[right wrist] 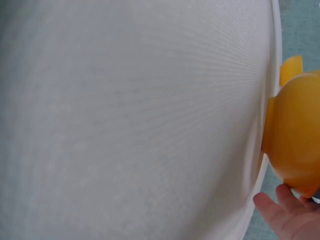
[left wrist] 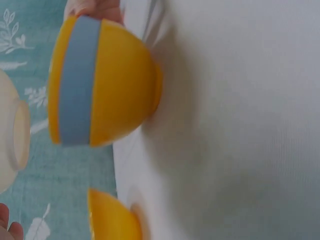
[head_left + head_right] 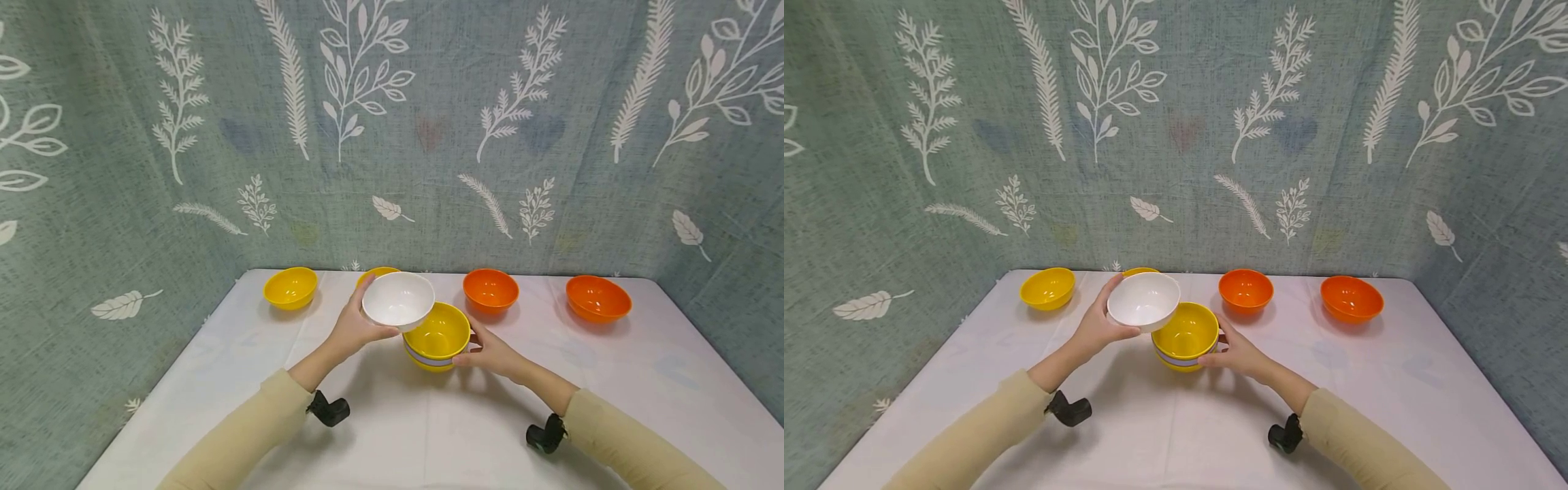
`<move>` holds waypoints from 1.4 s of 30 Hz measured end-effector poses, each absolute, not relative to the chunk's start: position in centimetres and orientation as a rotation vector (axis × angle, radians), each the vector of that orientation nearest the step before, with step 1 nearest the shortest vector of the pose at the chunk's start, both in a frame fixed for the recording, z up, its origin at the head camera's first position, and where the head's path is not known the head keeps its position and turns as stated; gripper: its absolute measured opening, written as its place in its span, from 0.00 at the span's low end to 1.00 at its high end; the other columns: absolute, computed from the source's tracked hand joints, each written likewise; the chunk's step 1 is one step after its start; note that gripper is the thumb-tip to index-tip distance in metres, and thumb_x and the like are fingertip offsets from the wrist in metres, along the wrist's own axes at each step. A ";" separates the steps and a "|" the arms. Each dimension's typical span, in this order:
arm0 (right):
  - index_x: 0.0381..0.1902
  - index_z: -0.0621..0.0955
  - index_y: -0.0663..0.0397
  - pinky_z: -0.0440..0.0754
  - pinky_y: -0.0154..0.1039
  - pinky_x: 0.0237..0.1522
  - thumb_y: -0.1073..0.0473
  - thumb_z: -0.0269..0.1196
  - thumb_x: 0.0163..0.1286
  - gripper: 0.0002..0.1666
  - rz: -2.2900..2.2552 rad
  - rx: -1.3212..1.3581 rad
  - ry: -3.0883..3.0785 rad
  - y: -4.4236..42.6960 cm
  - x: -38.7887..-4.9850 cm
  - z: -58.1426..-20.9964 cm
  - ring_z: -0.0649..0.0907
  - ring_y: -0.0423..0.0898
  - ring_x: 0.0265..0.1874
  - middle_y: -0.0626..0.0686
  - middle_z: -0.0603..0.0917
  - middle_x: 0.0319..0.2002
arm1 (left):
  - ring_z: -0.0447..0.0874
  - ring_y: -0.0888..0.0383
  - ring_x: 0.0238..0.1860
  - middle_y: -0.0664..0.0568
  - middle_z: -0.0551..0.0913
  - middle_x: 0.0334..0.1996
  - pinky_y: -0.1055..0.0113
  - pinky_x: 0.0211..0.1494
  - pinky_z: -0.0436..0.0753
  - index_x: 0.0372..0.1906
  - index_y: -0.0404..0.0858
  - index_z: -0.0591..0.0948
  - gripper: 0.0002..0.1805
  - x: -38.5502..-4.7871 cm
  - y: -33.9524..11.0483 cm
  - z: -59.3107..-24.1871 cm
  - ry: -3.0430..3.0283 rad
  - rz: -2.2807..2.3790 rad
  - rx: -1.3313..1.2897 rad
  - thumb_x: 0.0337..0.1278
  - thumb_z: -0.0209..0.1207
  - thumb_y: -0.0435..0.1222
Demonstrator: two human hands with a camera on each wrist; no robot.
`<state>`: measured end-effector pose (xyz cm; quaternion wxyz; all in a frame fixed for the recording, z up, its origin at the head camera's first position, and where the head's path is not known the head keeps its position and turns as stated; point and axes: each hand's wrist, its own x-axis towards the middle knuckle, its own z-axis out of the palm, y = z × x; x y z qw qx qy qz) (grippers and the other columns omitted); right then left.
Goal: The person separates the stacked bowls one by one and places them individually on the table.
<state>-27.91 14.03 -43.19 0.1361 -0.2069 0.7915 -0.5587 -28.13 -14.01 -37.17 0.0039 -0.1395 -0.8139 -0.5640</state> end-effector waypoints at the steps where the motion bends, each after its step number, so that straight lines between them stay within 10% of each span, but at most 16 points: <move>1: 0.71 0.50 0.53 0.71 0.49 0.57 0.53 0.68 0.54 0.54 -1.620 -0.604 2.287 14.0 -28.0 -43.2 0.67 0.58 0.60 0.59 0.56 0.68 | 0.62 0.45 0.63 0.44 0.56 0.68 0.51 0.60 0.71 0.71 0.44 0.50 0.60 -28.1 -14.3 -36.9 -2.544 -1.757 -0.425 0.30 0.75 0.38; 42: 0.71 0.48 0.55 0.69 0.50 0.59 0.54 0.68 0.55 0.55 -1.623 -0.613 2.268 13.9 -27.5 -42.8 0.68 0.58 0.59 0.60 0.55 0.69 | 0.47 0.33 0.66 0.33 0.41 0.70 0.36 0.62 0.55 0.72 0.41 0.34 0.60 -25.7 -35.7 -39.8 -2.819 -1.430 0.027 0.46 0.67 0.43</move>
